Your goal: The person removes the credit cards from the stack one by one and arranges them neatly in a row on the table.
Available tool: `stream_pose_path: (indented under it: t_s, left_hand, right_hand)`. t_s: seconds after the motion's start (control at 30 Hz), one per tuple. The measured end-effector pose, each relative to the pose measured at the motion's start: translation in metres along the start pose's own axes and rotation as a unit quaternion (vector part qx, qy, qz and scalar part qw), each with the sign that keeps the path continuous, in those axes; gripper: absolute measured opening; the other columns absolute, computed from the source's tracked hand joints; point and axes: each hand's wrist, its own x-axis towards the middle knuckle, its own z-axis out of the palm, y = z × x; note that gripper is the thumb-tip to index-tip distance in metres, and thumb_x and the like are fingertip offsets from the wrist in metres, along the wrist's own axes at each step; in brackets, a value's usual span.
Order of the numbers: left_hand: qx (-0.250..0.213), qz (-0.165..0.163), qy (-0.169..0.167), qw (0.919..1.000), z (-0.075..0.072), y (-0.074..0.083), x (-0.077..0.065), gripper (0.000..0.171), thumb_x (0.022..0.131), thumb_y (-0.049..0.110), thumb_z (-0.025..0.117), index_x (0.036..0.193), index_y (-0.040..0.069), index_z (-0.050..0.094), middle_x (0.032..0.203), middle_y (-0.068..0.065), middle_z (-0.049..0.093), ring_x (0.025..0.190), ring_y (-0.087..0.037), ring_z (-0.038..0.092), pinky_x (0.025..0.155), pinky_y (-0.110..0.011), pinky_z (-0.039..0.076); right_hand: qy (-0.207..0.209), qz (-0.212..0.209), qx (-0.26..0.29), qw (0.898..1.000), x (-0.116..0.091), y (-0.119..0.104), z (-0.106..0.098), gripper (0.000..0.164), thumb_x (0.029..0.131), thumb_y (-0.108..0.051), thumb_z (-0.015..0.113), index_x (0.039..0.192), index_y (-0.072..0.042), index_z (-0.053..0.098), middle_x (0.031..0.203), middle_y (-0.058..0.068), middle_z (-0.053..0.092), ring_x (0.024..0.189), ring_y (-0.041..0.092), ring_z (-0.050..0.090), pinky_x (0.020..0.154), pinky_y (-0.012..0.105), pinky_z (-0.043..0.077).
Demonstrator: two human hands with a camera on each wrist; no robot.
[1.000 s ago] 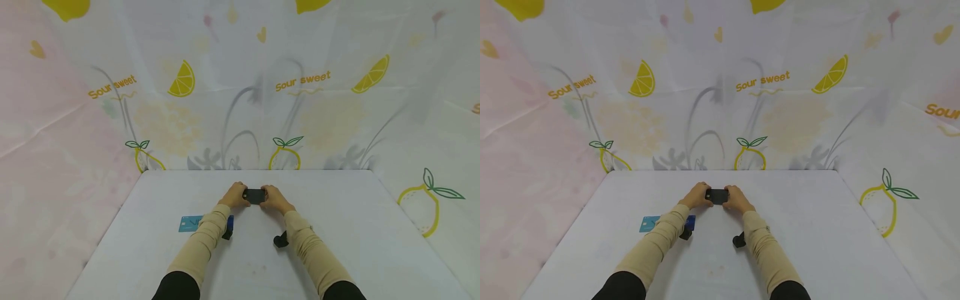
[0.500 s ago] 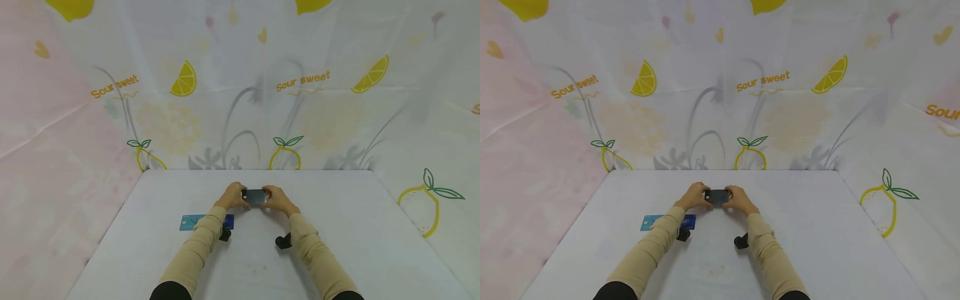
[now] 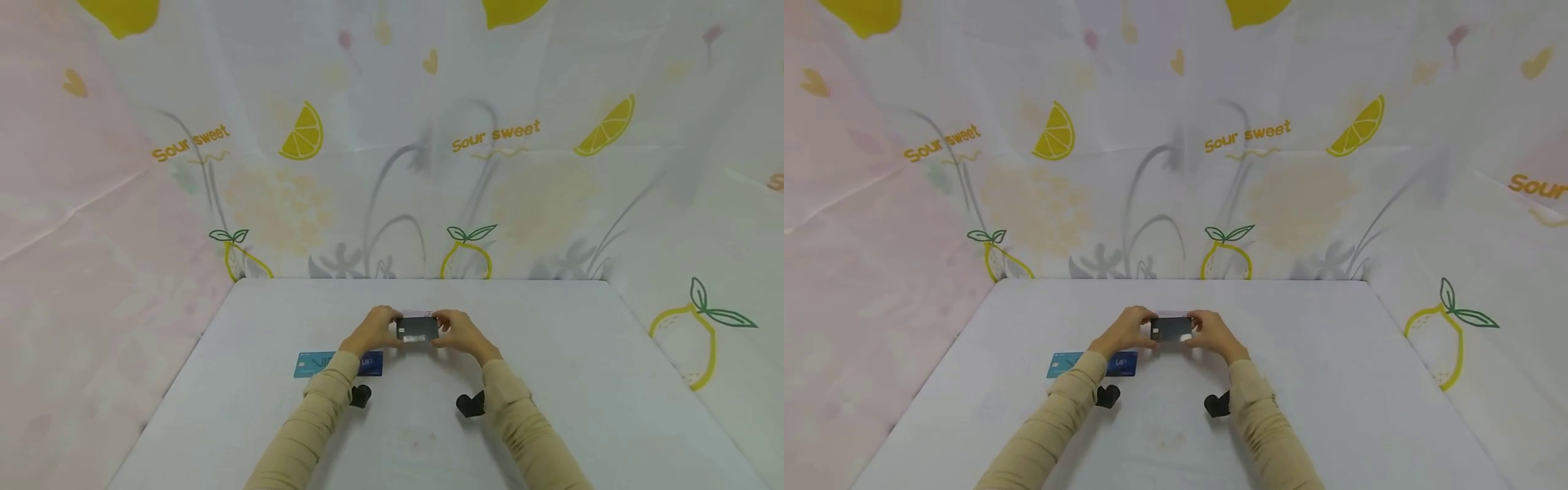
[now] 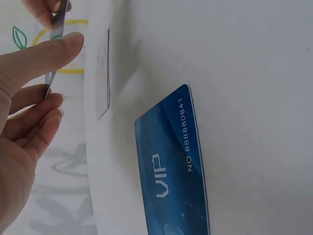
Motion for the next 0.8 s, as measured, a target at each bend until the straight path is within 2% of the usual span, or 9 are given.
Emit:
stream_pose_path:
  t_s: [0.2,0.27,0.53,0.8]
  left_hand:
    - [-0.047,-0.012,-0.006,0.9988,-0.001,0.003,-0.013,0.058,0.063,0.016,0.087,0.109,-0.011,0.063,0.105,-0.019,0.065,0.095,-0.031,0.061,0.085,-0.042,0.049]
    - [-0.049,-0.016,-0.005,0.9987,-0.001,0.003,-0.017,0.058,0.064,0.018,0.087,0.109,-0.010,0.064,0.105,-0.018,0.065,0.095,-0.030,0.060,0.085,-0.043,0.049]
    - [-0.007,-0.011,0.017,0.9998,0.006,0.001,-0.031,0.059,0.062,0.027,0.088,0.105,-0.007,0.066,0.099,-0.015,0.065,0.090,-0.027,0.059,0.080,-0.039,0.049]
    - [0.010,-0.016,0.011,0.9998,0.013,0.001,-0.040,0.061,0.064,0.028,0.087,0.109,-0.006,0.064,0.106,-0.016,0.065,0.102,-0.032,0.057,0.089,-0.042,0.047]
  right_hand:
    - [-0.004,-0.009,0.001,1.000,-0.008,-0.002,0.002,0.056,0.067,-0.006,0.080,0.114,0.015,0.057,0.092,0.021,0.061,0.081,0.023,0.055,0.073,0.032,0.046]
    - [-0.006,-0.012,0.002,1.000,-0.010,-0.003,0.003,0.057,0.067,-0.007,0.081,0.114,0.015,0.057,0.092,0.021,0.061,0.081,0.023,0.055,0.074,0.033,0.046]
    - [0.001,-0.015,0.005,1.000,-0.020,-0.004,0.014,0.056,0.067,-0.008,0.081,0.113,0.014,0.058,0.093,0.018,0.062,0.082,0.022,0.055,0.074,0.033,0.047]
    - [0.000,-0.021,-0.010,1.000,-0.025,-0.001,0.023,0.055,0.067,-0.010,0.082,0.111,0.013,0.059,0.093,0.015,0.062,0.082,0.021,0.056,0.074,0.032,0.048]
